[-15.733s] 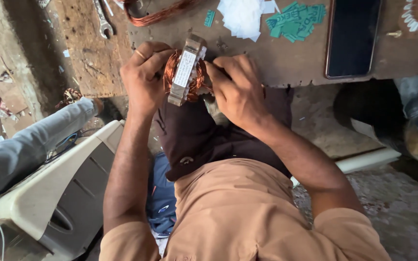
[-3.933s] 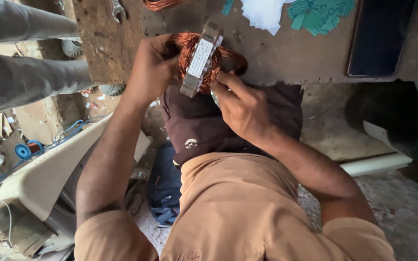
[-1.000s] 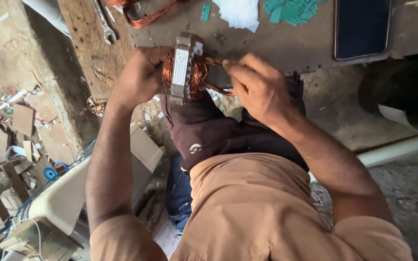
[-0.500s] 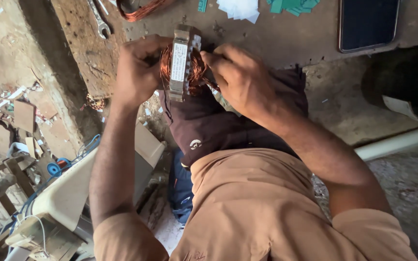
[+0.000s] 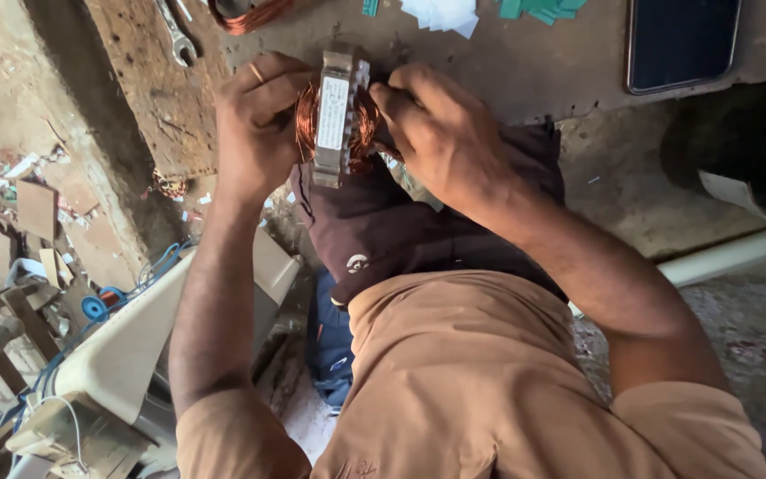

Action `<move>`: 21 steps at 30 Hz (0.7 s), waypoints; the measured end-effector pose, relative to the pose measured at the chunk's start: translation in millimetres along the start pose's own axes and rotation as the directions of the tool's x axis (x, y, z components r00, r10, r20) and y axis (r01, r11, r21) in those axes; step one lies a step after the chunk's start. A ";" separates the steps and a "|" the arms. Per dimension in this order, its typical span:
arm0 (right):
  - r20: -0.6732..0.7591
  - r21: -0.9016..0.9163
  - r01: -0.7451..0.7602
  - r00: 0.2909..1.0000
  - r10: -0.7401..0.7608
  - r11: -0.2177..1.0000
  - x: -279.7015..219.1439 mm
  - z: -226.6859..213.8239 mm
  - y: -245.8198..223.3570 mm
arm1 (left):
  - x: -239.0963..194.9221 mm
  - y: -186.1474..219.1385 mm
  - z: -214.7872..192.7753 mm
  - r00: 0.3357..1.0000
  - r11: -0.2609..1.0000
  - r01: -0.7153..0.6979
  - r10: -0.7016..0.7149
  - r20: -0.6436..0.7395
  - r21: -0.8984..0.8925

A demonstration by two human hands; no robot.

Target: Manually winding copper wire coils and placing insulation into an electric motor stator.

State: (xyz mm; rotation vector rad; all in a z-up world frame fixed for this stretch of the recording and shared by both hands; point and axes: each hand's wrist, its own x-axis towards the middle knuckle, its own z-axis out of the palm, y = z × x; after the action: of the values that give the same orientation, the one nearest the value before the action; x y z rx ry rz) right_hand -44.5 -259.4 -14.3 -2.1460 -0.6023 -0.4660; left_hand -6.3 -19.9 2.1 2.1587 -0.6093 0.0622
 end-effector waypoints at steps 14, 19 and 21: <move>-0.006 -0.027 -0.007 1.000 0.007 1.000 -1.9 5.6 3.4 | -0.3 -3.7 5.0 0.999 0.999 -0.030 0.031 -0.023 0.028; 0.044 -0.023 -0.068 0.997 0.069 0.997 0.3 3.8 3.1 | -0.2 -6.3 2.8 0.999 0.999 -0.048 0.048 -0.006 0.025; 0.039 -0.018 -0.050 0.998 0.051 0.999 0.6 4.2 2.9 | 2.3 -4.3 2.4 0.999 0.998 -0.037 0.037 -0.004 0.041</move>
State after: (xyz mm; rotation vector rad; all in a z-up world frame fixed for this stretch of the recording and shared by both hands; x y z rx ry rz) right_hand -41.9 -257.5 -18.2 -2.1855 -0.5663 -0.4029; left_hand -2.8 -20.5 -1.9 2.1862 -0.6506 0.1013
